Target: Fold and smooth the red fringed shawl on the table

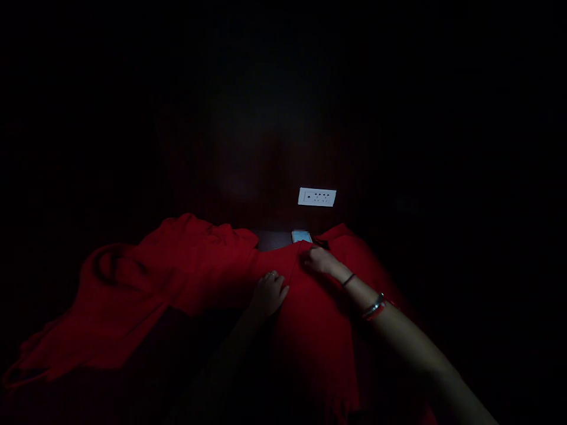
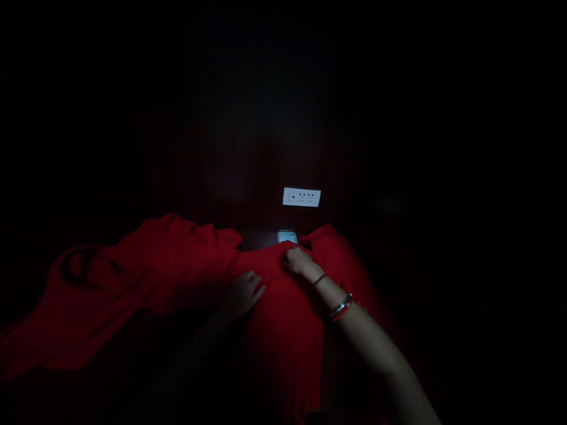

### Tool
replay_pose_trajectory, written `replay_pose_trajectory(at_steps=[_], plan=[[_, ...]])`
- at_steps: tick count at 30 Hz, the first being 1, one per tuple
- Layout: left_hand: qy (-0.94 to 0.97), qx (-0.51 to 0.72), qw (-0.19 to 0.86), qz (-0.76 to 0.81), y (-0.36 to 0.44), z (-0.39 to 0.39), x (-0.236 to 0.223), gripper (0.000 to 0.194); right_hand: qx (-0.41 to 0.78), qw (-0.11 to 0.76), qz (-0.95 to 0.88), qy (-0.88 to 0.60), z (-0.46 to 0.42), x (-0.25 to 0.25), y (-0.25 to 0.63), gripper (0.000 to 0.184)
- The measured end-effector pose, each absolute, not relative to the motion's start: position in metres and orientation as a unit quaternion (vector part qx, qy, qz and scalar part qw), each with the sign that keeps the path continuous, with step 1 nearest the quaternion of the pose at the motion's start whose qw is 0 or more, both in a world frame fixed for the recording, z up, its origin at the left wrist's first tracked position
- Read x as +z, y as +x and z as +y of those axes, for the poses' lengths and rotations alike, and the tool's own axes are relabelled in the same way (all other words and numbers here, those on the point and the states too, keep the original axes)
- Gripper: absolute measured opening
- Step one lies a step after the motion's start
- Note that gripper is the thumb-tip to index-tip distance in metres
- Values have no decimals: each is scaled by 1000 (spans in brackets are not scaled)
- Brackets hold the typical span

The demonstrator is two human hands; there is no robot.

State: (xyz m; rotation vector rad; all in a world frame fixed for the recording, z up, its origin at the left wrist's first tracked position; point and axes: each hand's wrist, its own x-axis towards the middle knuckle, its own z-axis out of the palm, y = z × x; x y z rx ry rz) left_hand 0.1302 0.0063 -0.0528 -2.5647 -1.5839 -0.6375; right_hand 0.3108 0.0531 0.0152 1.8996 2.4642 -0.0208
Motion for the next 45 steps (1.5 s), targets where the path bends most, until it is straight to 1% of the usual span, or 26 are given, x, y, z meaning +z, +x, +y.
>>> replay_pose_trajectory(at_steps=[2, 4, 7, 10, 14, 19, 21, 23, 26, 27, 29, 32, 36, 40, 43, 45], plan=[[-832, -209, 13, -515, 130, 6, -54, 19, -35, 28, 829, 557, 16, 4, 312, 21], [-829, -202, -29, -521, 129, 5, -54, 21, -49, 13, 858, 512, -19, -11, 310, 20], [-823, -182, -107, -527, 129, -2, -54, 22, -4, -42, 851, 523, -52, -32, 304, 19], [-799, -204, -189, -533, 131, -11, -52, 18, 23, -89, 840, 535, -59, -42, 301, 17], [-774, -227, -258, -531, 134, -19, -45, 15, 19, -121, 844, 523, -55, -37, 303, 13], [-741, -269, -301, -537, 131, -19, -29, 13, 39, -210, 828, 518, -59, -18, 306, 16], [-736, -282, -287, -544, 127, -21, -28, 13, 37, -222, 832, 507, -62, -16, 306, 18], [-755, -252, -233, -559, 122, -26, -32, 12, 23, -185, 851, 491, -64, -19, 305, 17], [-782, -178, -155, -576, 117, -38, -40, 10, -6, -100, 875, 473, -63, -26, 306, 15], [-783, -167, -143, -581, 116, -42, -42, 11, -13, -83, 879, 470, -61, -27, 307, 15], [-778, -157, -126, -595, 116, -47, -40, 13, -12, -81, 875, 476, -54, -22, 311, 17], [-782, -134, -64, -605, 119, -45, -31, 19, 26, -98, 842, 530, -38, -4, 319, 22], [-824, -146, 25, -547, 130, -26, -28, 28, 58, -66, 759, 645, -7, 22, 333, 27], [-861, -177, 12, -477, 145, 4, -43, 40, 65, -44, 719, 691, 24, 30, 343, 30], [-859, -179, -31, -478, 156, 31, -48, 40, 69, -32, 700, 710, 41, 25, 348, 28], [-851, -189, -47, -488, 163, 51, -44, 38, 69, -26, 691, 719, 49, 20, 350, 27]])
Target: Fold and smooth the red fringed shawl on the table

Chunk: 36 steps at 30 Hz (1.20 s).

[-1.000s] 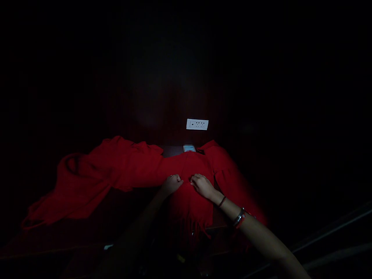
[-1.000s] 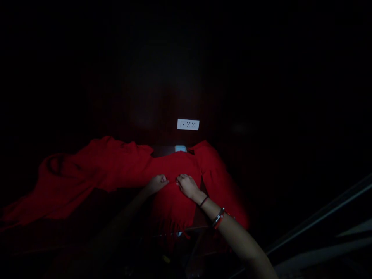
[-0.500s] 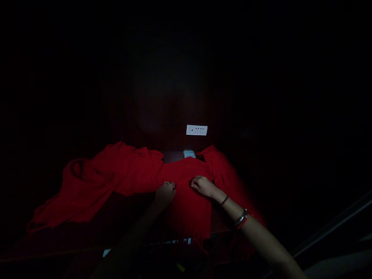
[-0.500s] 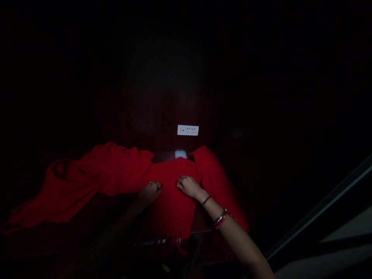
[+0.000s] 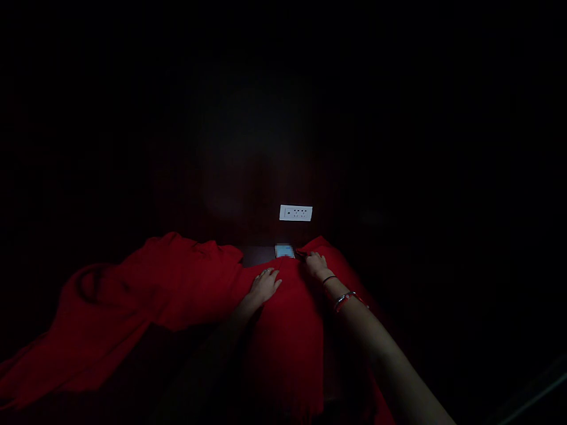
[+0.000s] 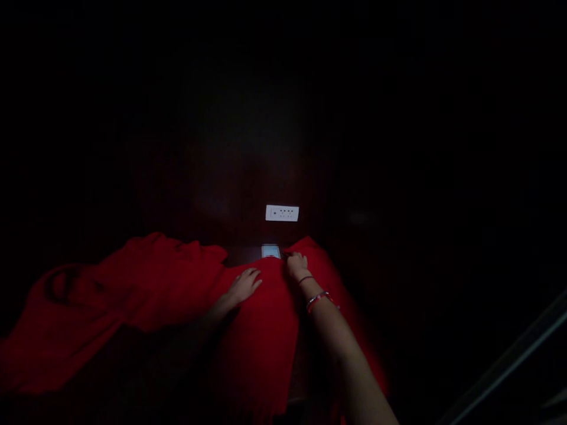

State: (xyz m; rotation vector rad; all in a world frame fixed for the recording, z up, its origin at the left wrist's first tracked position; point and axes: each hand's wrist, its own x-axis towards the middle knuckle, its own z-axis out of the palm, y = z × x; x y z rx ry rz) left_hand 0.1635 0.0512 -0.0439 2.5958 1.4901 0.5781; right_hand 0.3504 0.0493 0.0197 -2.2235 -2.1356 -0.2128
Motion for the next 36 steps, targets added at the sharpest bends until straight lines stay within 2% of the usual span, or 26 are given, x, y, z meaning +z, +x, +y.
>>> replay_pose_trajectory(at_steps=[6, 9, 12, 18, 27, 32, 36], plan=[[846, 209, 52, 488, 188, 108, -19, 32, -37, 15, -693, -719, 64, 14, 359, 23], [860, 209, 54, 462, 200, 123, -14, 35, -16, 29, -714, -700, 63, 17, 363, 21], [894, 180, 62, 406, 207, 129, -6, 40, -1, 53, -737, -674, 57, 23, 367, 20], [943, 110, 106, 295, 203, 134, 31, 17, 8, 86, -736, -671, 47, 32, 376, 23], [928, 144, 175, 295, 196, 137, 58, 22, 118, 63, -741, -658, 44, 50, 380, 23], [922, 164, 191, 295, 193, 139, 58, 20, 56, 90, -749, -654, 42, 54, 383, 14], [922, 187, 160, 300, 189, 140, 58, 20, 37, 106, -723, -682, 42, 56, 380, 19]])
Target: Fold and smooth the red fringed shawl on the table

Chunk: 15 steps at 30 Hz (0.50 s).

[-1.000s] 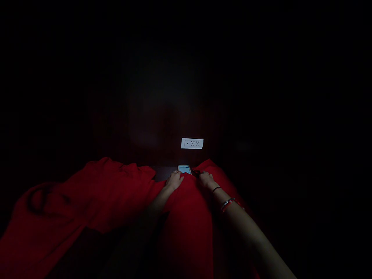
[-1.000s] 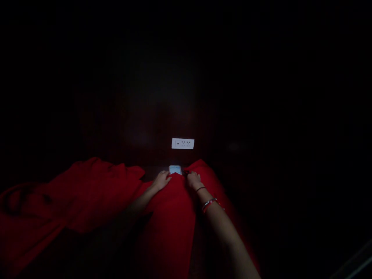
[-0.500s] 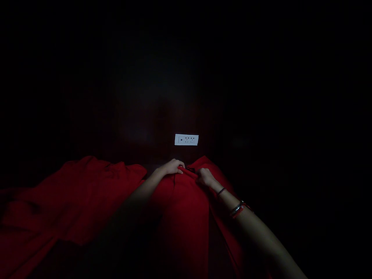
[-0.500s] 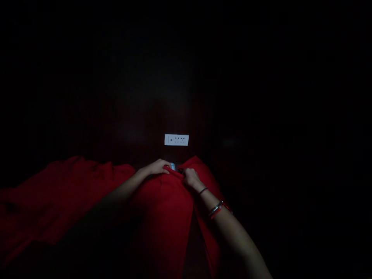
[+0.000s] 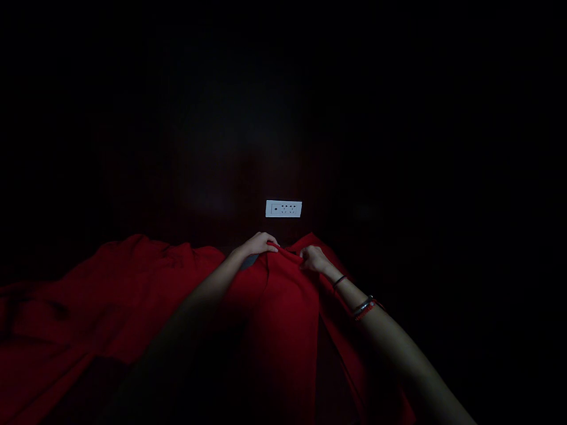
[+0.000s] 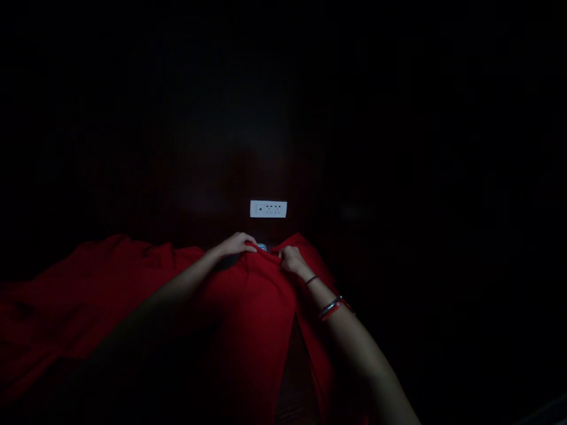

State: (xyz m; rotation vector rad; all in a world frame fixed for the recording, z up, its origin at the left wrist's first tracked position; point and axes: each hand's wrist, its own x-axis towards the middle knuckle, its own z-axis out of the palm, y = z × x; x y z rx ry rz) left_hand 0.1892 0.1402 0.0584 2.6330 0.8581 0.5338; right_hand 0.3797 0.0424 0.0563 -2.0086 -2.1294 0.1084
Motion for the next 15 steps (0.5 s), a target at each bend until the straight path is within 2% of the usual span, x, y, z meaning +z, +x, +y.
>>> replay_pose_trajectory(at_steps=[4, 7, 11, 15], plan=[[924, 192, 159, 290, 186, 137, 61, 23, 84, 102, -729, -671, 43, 61, 377, 26], [926, 186, 165, 285, 184, 134, 63, 23, 117, 103, -754, -638, 43, 61, 375, 23], [920, 190, 155, 305, 182, 133, 62, 21, 43, 83, -765, -638, 44, 58, 372, 18], [901, 215, 123, 356, 183, 134, 55, 19, 8, 88, -736, -671, 50, 55, 373, 21]])
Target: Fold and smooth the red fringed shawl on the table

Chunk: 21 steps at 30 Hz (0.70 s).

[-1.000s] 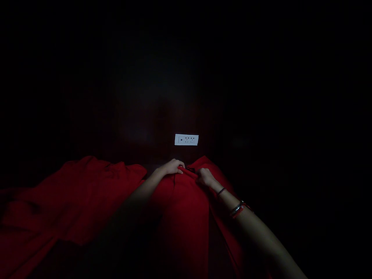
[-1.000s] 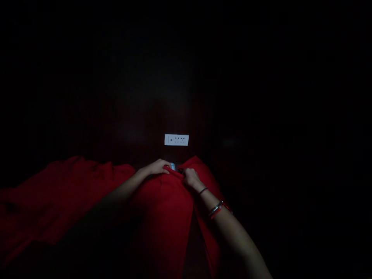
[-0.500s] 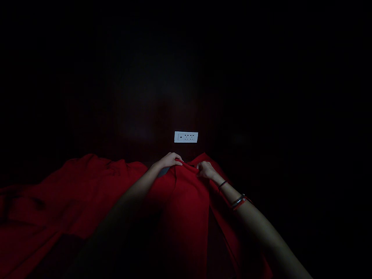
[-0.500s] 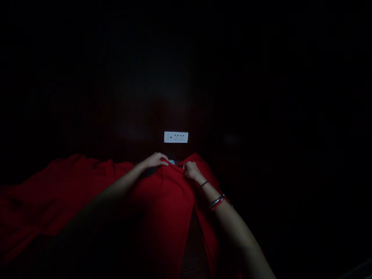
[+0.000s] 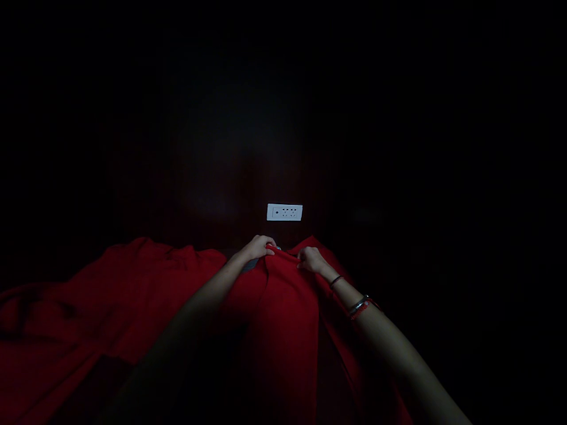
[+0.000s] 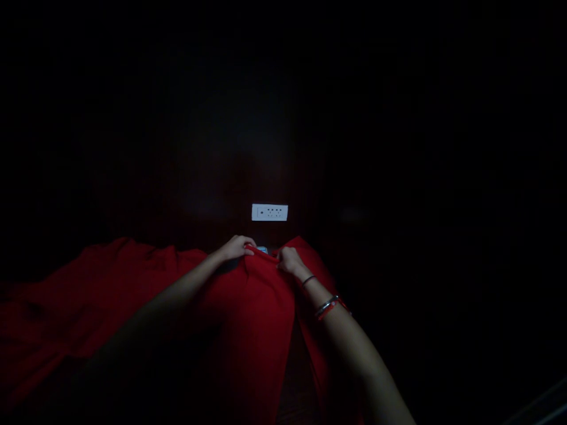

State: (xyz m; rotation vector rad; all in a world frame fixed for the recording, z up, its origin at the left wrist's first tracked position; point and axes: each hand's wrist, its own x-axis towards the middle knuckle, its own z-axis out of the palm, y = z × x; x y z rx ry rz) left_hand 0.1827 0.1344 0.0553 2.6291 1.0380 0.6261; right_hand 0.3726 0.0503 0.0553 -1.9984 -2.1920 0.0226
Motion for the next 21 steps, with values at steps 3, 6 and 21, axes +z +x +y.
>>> replay_pose_trajectory(at_steps=[3, 6, 21], plan=[[876, 239, 98, 406, 190, 135, 48, 21, -4, 76, -715, -695, 57, 52, 374, 21], [856, 260, 75, 441, 200, 127, 38, 33, -22, 65, -688, -722, 58, 42, 371, 23], [814, 102, 245, 517, 98, -40, -38, 35, 65, 35, -826, -559, -45, -2, 334, 56]])
